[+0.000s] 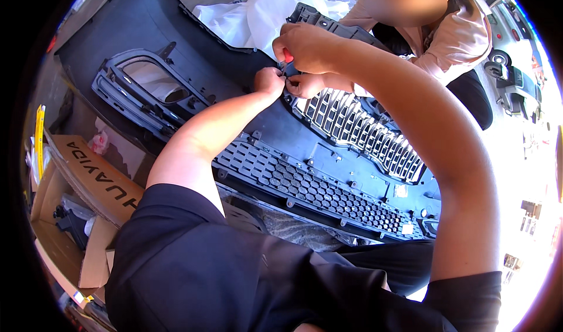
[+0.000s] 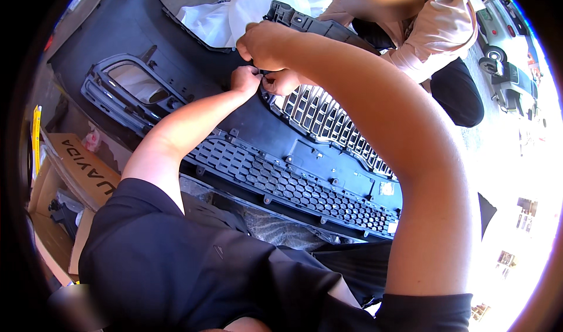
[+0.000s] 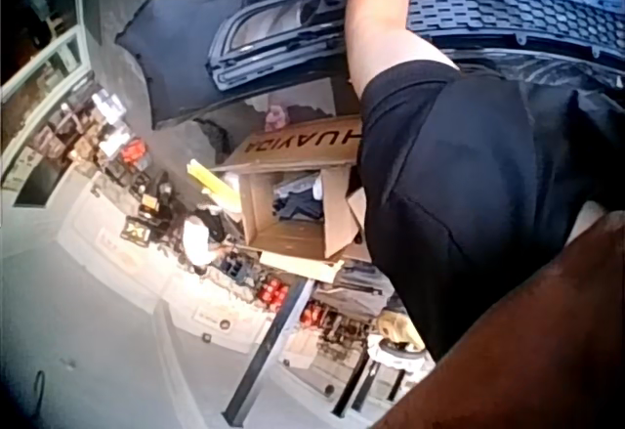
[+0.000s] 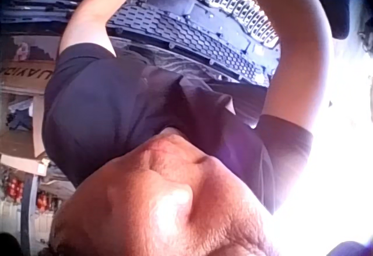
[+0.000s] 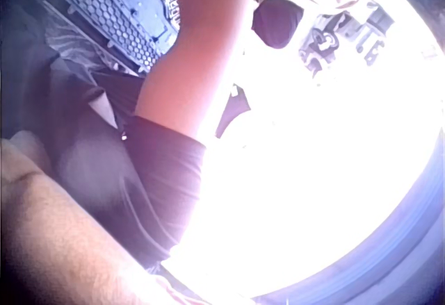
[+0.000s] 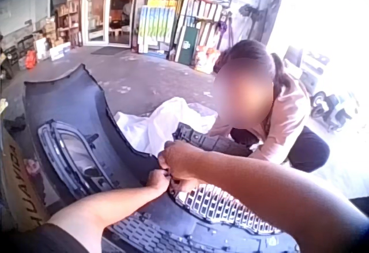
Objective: The person uses a screwdriver to detach plastic components and clips from the inner side of a car bumper while another person assists by holding the parts.
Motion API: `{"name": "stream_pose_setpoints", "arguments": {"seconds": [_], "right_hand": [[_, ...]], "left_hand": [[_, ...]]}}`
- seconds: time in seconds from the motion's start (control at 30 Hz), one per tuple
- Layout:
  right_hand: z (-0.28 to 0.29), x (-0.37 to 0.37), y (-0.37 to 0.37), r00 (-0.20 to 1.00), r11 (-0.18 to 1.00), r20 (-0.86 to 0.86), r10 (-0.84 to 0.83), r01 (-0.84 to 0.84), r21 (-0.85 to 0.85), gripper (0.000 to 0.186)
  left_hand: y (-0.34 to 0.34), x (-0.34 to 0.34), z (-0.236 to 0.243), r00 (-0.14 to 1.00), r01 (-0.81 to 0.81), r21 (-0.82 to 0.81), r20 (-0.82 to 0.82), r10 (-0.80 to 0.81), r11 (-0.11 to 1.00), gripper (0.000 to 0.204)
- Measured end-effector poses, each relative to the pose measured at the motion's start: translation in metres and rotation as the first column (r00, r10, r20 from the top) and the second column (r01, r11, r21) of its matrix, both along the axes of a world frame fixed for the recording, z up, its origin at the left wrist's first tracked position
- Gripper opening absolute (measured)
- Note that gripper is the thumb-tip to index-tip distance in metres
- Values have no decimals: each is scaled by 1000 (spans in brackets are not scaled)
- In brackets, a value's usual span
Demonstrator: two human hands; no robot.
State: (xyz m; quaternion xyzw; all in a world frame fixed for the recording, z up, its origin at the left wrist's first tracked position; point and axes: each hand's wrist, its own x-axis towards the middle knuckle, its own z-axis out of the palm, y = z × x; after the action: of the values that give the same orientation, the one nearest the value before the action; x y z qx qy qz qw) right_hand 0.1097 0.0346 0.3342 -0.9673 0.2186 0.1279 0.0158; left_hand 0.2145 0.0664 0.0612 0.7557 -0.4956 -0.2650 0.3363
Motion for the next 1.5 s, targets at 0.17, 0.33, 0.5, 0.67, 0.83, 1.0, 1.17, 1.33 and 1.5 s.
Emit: {"name": "stream_pose_setpoints", "arguments": {"seconds": [0.17, 0.33, 0.5, 0.67, 0.83, 1.0, 1.17, 1.33, 1.5], "right_hand": [[8, 8, 8, 958, 958, -10, -285, 284, -47, 41], [-10, 5, -5, 995, 995, -23, -102, 101, -27, 39], [-16, -19, 0, 994, 998, 105, 7, -14, 67, 55], [4, -14, 2, 991, 993, -63, -115, 117, 20, 58], [22, -47, 12, 972, 978, 115, -207, 208, 2, 57], [41, -115, 65, 822, 959, 494, -283, 253, 127, 33], [12, -194, 138, 678, 857, 524, -515, 392, 335, 29], [1, -237, 147, 562, 789, 554, -614, 464, 403, 29], [6, -280, 156, 563, 785, 548, -619, 480, 393, 28]], "left_hand": [[-3, -1, -9, 998, -61, -1, -32, 61, 998, 22], [1, -1, -11, 991, -134, -15, -26, 134, 991, 25], [2, -2, -7, 995, -70, -28, 72, 71, 997, 24], [0, -11, 2, 979, -104, -104, 164, 120, 989, 17], [4, -11, -9, 990, -89, -140, 97, 103, 986, 18], [5, -19, -6, 970, -241, -60, -15, 241, 969, 20], [-12, -21, 2, 962, -223, 128, 189, 197, 966, 27], [-6, -5, -15, 957, -148, 19, 254, 138, 989, 23], [-16, 28, 0, 959, -114, 150, -241, 148, 982, 14]]}}
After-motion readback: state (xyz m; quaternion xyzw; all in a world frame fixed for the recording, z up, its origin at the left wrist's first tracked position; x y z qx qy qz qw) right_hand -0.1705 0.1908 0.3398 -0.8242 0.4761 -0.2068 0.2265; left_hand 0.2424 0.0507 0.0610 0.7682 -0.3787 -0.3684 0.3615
